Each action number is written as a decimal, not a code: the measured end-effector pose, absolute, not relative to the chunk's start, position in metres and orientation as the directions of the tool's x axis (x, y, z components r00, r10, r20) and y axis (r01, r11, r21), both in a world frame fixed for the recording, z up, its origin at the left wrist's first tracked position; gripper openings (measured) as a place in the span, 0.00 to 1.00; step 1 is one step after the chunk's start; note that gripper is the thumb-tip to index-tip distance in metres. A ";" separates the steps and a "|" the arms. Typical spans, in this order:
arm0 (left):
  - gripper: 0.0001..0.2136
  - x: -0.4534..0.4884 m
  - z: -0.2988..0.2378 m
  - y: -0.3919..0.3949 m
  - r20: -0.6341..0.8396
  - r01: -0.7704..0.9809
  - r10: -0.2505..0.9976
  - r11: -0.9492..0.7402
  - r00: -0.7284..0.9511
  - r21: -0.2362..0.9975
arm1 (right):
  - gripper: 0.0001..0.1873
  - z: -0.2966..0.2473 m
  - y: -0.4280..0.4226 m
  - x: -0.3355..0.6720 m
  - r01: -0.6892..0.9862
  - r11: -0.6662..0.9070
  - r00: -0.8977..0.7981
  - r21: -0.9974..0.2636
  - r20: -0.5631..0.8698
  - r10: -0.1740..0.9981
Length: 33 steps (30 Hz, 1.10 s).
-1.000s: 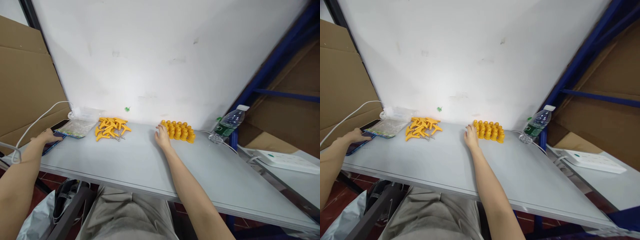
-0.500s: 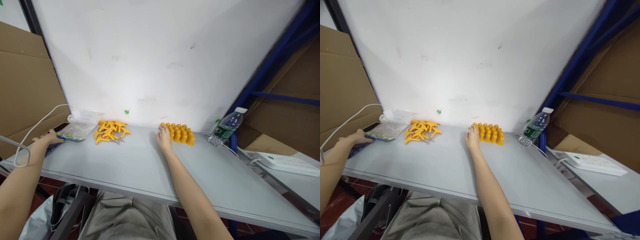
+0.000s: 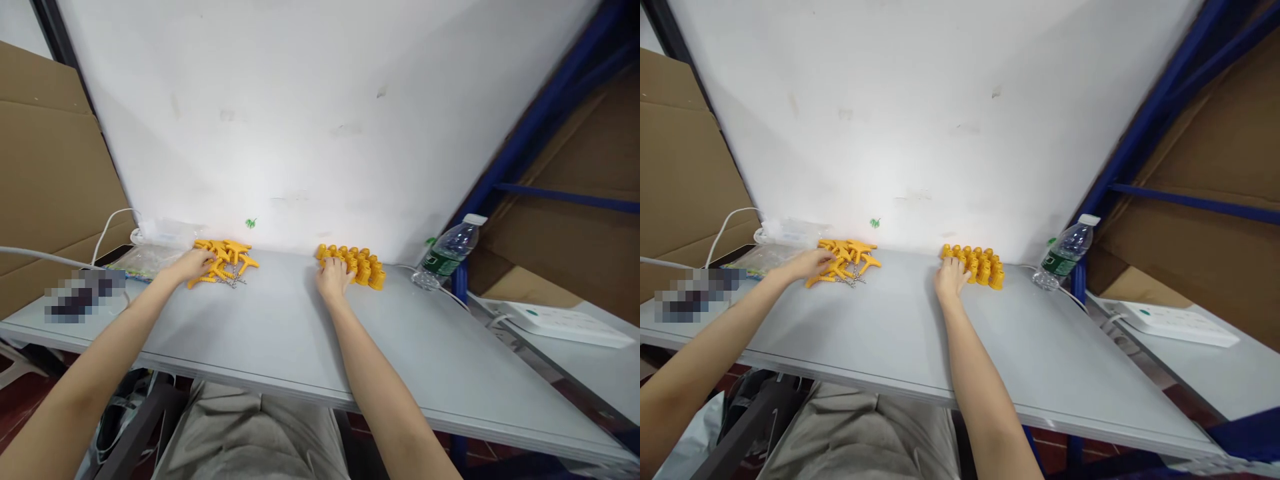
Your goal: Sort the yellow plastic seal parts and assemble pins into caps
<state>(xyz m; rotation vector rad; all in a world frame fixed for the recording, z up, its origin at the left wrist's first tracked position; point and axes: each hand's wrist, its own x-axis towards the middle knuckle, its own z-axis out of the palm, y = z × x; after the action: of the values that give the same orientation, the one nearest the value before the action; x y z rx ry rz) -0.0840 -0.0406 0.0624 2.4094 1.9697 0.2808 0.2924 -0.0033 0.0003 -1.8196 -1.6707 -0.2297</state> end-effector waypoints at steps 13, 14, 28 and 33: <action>0.15 -0.061 0.056 -0.029 0.069 0.983 0.981 -0.181 0.183 -0.031 | 0.16 -0.028 0.027 0.303 0.856 0.237 0.144 -0.460 0.653 0.744; 0.16 -0.061 0.060 -0.029 0.085 0.983 0.980 -0.177 0.181 -0.048 | 0.16 -0.031 0.029 0.303 0.843 0.272 0.133 -0.464 0.670 0.730; 0.21 -0.031 0.103 -0.040 0.566 0.976 0.797 -0.199 0.211 -0.083 | 0.15 -0.045 0.037 0.299 0.646 0.313 0.203 -0.696 0.552 0.808; 0.21 -0.006 0.101 -0.044 0.670 0.985 0.741 -0.142 0.044 0.093 | 0.10 -0.051 0.039 0.302 0.694 0.203 0.213 -0.691 0.465 0.859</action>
<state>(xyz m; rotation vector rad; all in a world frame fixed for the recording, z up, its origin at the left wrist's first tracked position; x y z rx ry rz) -0.0058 -0.0440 0.1008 2.5141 2.2578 1.0906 0.3022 0.0389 -0.0506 -1.5356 -1.5255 0.2187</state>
